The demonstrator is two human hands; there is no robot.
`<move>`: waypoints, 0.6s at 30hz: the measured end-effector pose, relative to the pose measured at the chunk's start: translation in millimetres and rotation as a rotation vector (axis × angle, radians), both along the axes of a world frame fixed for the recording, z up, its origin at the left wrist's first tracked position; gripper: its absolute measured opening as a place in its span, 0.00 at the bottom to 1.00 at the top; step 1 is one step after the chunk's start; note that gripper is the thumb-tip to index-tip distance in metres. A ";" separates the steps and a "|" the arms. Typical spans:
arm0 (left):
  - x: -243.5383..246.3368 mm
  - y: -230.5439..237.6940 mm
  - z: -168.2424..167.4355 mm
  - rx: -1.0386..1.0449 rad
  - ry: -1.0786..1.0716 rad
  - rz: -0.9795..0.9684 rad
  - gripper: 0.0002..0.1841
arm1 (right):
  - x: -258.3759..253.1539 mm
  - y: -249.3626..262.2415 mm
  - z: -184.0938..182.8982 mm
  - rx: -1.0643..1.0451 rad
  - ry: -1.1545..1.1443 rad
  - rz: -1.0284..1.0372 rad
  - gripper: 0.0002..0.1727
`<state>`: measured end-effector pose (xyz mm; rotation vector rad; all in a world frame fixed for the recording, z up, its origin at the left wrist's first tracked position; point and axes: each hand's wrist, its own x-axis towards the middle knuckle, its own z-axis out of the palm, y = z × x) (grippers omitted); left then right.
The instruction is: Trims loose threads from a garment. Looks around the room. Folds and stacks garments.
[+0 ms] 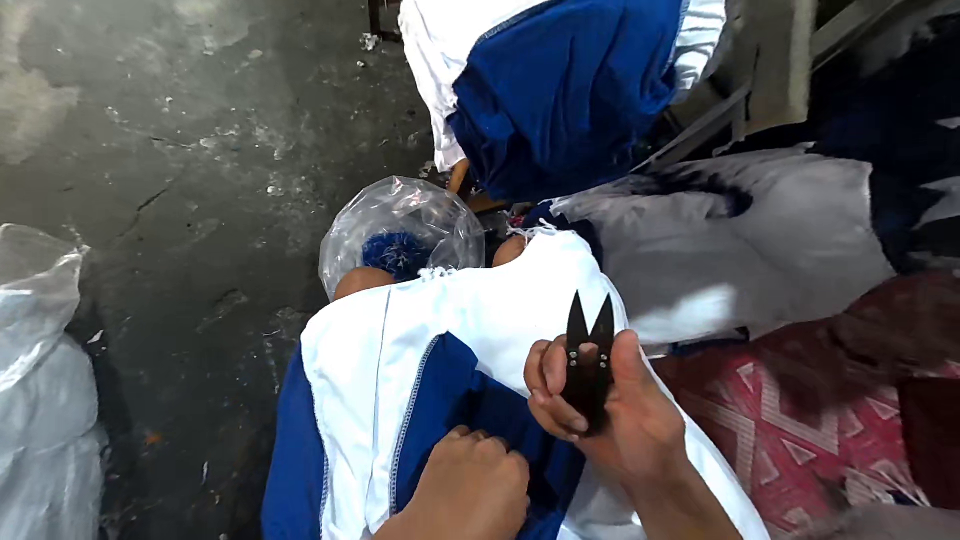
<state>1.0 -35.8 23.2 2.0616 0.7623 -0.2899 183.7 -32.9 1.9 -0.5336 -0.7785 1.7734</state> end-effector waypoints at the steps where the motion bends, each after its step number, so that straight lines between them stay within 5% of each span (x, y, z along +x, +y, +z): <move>1: -2.1 -1.5 -0.7 0.026 -0.021 0.009 0.13 | -2.1 1.2 -0.1 0.009 -0.013 0.004 0.34; 4: -18.0 -3.1 -3.7 0.001 -0.248 0.178 0.12 | -1.5 4.3 2.2 0.072 -0.114 0.030 0.37; 10: -64.1 10.2 10.3 -0.233 -0.686 0.856 0.10 | -6.9 -0.3 19.3 0.245 -0.382 0.056 0.36; 14: -78.1 11.6 32.9 -0.194 -0.829 1.187 0.08 | -31.8 1.3 30.8 0.608 -0.833 0.148 0.29; 18: -97.3 21.9 40.4 0.117 -0.844 1.413 0.08 | -40.5 -0.2 34.8 0.613 -1.026 0.297 0.23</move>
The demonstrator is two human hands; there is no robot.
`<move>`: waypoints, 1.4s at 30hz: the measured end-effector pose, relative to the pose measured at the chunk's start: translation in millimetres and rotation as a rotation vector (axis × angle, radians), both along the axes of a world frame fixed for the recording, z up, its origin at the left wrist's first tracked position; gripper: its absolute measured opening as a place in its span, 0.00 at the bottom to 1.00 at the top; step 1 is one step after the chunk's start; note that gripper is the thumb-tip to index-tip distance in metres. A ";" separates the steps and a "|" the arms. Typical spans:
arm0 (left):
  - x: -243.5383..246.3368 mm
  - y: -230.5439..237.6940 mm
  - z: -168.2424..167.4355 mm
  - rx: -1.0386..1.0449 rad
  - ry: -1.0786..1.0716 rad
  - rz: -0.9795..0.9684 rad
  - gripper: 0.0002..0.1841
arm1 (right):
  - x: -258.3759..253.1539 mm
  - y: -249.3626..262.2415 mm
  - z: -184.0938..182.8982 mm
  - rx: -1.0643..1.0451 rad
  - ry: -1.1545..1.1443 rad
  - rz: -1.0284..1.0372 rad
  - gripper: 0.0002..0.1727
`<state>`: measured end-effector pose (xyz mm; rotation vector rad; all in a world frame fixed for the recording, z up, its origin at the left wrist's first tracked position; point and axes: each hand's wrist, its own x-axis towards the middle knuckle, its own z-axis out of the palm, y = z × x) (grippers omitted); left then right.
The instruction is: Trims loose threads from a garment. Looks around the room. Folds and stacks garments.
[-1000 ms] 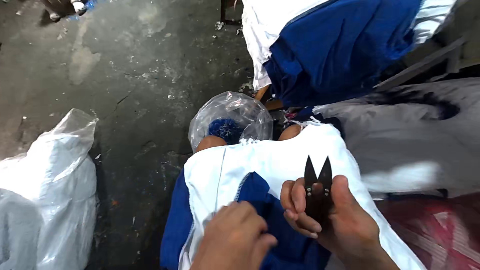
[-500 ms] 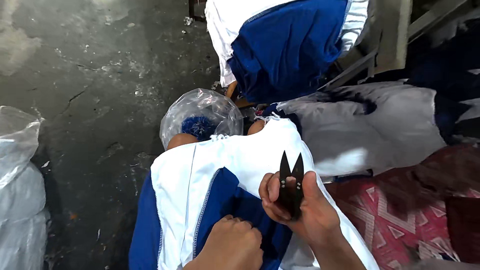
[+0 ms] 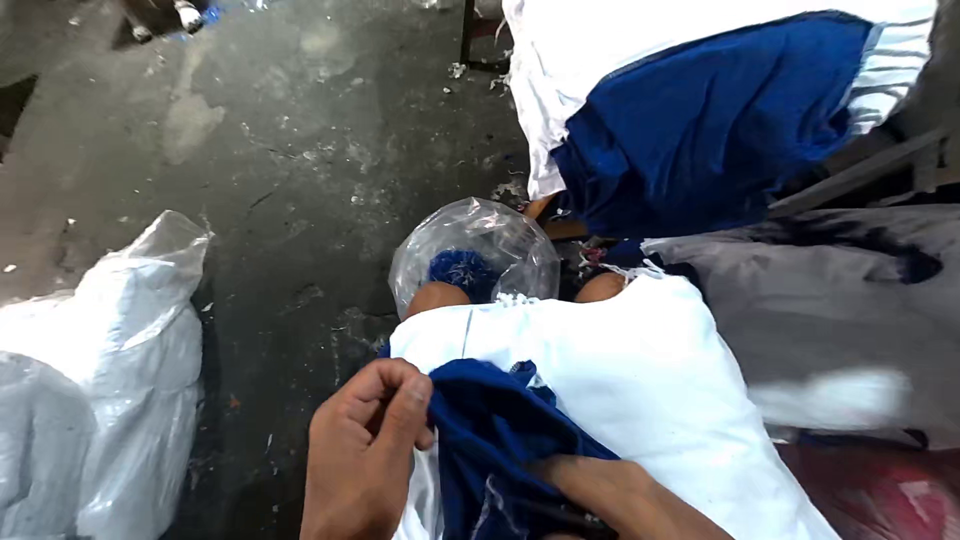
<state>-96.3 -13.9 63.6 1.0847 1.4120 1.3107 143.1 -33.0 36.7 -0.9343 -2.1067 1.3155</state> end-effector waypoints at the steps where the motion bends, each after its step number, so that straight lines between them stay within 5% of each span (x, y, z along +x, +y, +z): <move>1: -6.1 3.9 -3.9 0.031 0.092 0.066 0.08 | 1.6 2.4 -3.2 0.008 -0.009 -0.049 0.19; 5: -28.9 11.6 -53.2 0.022 0.643 0.034 0.08 | 3.6 13.4 -24.3 0.037 -0.058 -0.293 0.14; 9: -32.3 2.8 -81.4 0.014 0.779 0.004 0.13 | -7.5 21.5 -25.1 0.155 0.012 -0.390 0.15; 12: -27.2 -12.5 -58.3 0.209 0.716 -0.005 0.17 | -14.0 23.8 -25.0 0.149 0.178 -0.315 0.22; 16: -5.1 -24.9 -38.1 0.200 0.680 -0.370 0.28 | -30.3 25.8 -44.3 -0.070 0.282 -0.230 0.31; 19: -3.5 -18.1 -82.3 0.233 0.777 -0.421 0.11 | -35.1 24.1 -56.2 -0.479 0.238 -0.241 0.33; 23: -20.5 -6.4 -87.9 0.145 0.474 -0.330 0.13 | -29.5 23.3 -57.2 -0.740 0.327 -0.251 0.33; 27: -23.3 -3.9 -82.6 0.069 0.435 -0.272 0.12 | -26.6 25.3 -60.7 -0.588 0.221 -0.189 0.29; 31: -23.3 -1.3 -77.9 0.008 0.465 -0.202 0.11 | -27.6 26.9 -52.4 -0.298 -0.115 -0.162 0.26; 35: -24.2 -1.6 -79.2 0.052 0.478 -0.231 0.12 | -39.3 32.8 -30.5 -0.318 -0.451 -0.059 0.30; 42: -24.4 -0.6 -83.0 0.122 0.482 -0.263 0.16 | -42.2 33.9 -29.3 -0.252 -0.446 -0.015 0.28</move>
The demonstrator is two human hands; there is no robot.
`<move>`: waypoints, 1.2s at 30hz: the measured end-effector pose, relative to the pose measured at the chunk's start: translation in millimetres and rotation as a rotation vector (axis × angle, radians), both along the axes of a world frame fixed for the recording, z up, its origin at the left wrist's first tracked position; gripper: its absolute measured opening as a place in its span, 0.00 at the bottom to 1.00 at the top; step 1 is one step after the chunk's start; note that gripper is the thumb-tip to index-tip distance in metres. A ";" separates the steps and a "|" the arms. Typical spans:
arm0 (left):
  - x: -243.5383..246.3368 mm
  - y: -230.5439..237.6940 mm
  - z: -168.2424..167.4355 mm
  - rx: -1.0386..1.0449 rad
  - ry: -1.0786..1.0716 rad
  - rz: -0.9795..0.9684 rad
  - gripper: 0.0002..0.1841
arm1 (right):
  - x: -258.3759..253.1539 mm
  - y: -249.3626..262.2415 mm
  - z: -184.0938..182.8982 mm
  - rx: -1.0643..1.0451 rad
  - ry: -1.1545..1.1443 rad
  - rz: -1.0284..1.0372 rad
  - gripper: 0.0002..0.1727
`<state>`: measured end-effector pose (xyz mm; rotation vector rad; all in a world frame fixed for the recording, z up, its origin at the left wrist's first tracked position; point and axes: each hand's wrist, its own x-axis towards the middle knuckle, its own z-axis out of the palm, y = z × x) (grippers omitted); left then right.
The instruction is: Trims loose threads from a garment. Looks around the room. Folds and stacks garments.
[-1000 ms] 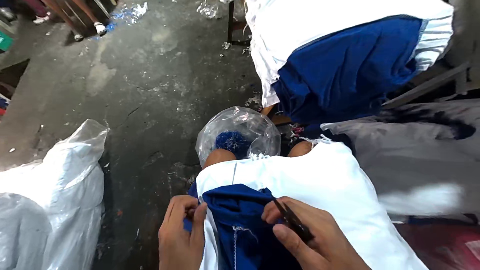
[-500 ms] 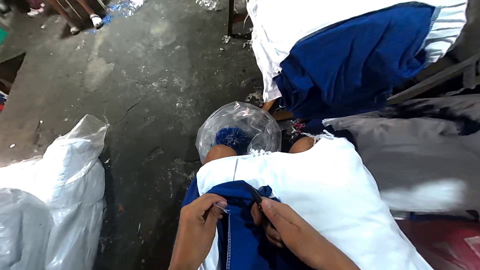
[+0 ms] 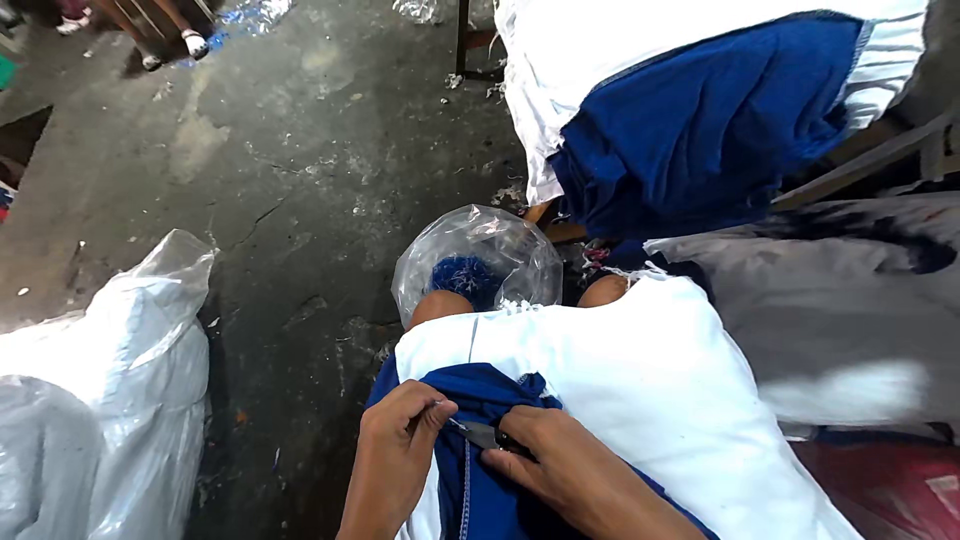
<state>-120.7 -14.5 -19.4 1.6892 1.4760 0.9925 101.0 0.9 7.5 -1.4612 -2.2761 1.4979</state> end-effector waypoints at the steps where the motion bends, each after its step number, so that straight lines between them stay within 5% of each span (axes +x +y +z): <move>1: -0.8 -0.2 -0.6 0.000 -0.007 -0.002 0.16 | 1.6 -1.8 -3.6 0.030 0.035 -0.013 0.28; 5: -2.1 0.5 -1.9 0.002 -0.069 -0.012 0.16 | 1.6 -7.6 -18.1 0.195 0.108 -0.070 0.28; 12: -1.5 0.6 -0.3 -0.009 -0.077 0.017 0.14 | 4.1 0.1 -2.4 -0.015 0.056 -0.045 0.33; 20: 0.3 -1.6 -5.8 0.111 0.200 -0.070 0.12 | 19.7 -2.1 -24.7 -0.043 0.553 -0.169 0.32; 23: -1.1 -5.2 -6.0 0.205 0.297 -0.152 0.11 | 11.0 -2.6 -20.1 0.118 0.667 -0.194 0.33; 30: -12.1 -24.3 5.4 0.490 0.487 -0.257 0.09 | 1.8 -12.8 -30.7 0.477 0.480 -0.168 0.13; 36: -23.2 -48.1 8.6 0.152 0.187 -0.237 0.12 | 12.4 -23.1 -30.7 0.500 0.519 -0.097 0.10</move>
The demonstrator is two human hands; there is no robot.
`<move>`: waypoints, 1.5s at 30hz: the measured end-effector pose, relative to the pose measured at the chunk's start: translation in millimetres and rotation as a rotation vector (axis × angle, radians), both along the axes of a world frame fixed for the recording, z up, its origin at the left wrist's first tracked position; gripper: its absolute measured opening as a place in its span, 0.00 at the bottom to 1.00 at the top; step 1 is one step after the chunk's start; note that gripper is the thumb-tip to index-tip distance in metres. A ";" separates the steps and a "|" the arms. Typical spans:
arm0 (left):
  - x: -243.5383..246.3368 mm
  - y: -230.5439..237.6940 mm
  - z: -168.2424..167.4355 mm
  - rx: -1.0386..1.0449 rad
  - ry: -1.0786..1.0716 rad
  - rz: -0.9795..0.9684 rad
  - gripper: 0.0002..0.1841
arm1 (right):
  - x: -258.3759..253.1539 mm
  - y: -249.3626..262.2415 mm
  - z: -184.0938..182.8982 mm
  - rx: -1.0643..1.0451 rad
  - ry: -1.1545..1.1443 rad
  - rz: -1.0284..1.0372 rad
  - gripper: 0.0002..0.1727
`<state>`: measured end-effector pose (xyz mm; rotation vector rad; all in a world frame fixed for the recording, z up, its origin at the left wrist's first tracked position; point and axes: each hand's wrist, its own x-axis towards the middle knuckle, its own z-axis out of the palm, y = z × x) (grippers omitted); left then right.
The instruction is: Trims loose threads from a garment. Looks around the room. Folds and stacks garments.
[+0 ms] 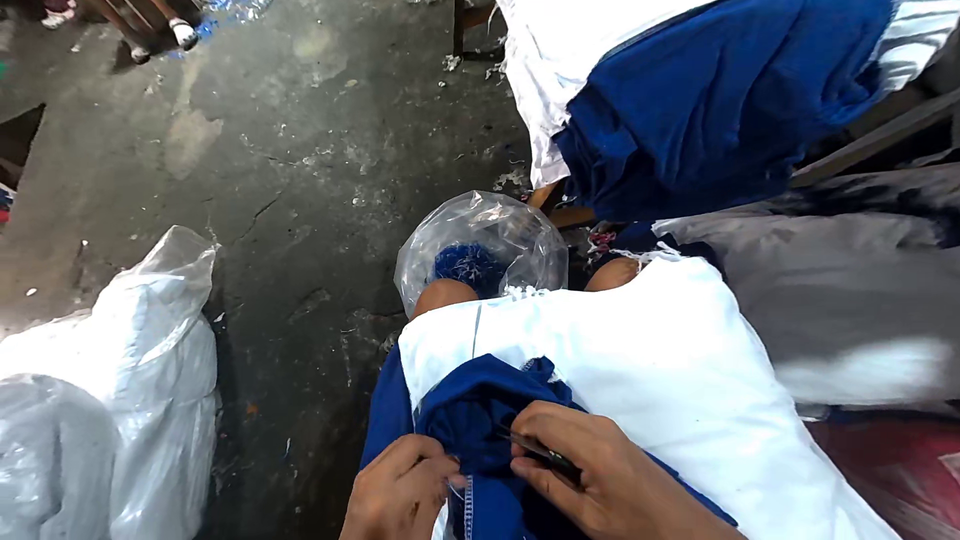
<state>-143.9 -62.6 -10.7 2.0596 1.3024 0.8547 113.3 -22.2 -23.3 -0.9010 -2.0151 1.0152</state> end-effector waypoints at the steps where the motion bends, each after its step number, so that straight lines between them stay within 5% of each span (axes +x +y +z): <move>1: -2.8 0.7 -0.5 -0.044 -0.046 0.006 0.11 | 0.4 -2.2 -0.3 0.007 -0.024 -0.001 0.10; 7: 3.5 8.0 -2.6 -0.102 -0.001 0.008 0.14 | 2.2 -13.9 4.1 -0.028 -0.137 0.029 0.11; 16: 2.8 18.4 4.5 -0.124 0.137 -0.094 0.16 | 13.3 -14.0 15.6 -0.303 -0.042 0.072 0.32; 25: 12.6 15.3 4.4 -0.009 0.323 -0.049 0.15 | 16.1 -9.4 32.9 -0.383 -0.338 0.115 0.30; 33: 18.6 14.8 -1.7 0.085 0.363 0.020 0.14 | -3.8 -15.5 12.7 -0.003 -0.541 -0.038 0.26; 45: 17.8 16.8 -1.2 -0.054 0.279 0.049 0.15 | -9.9 -9.6 10.4 -0.038 -0.516 -0.025 0.25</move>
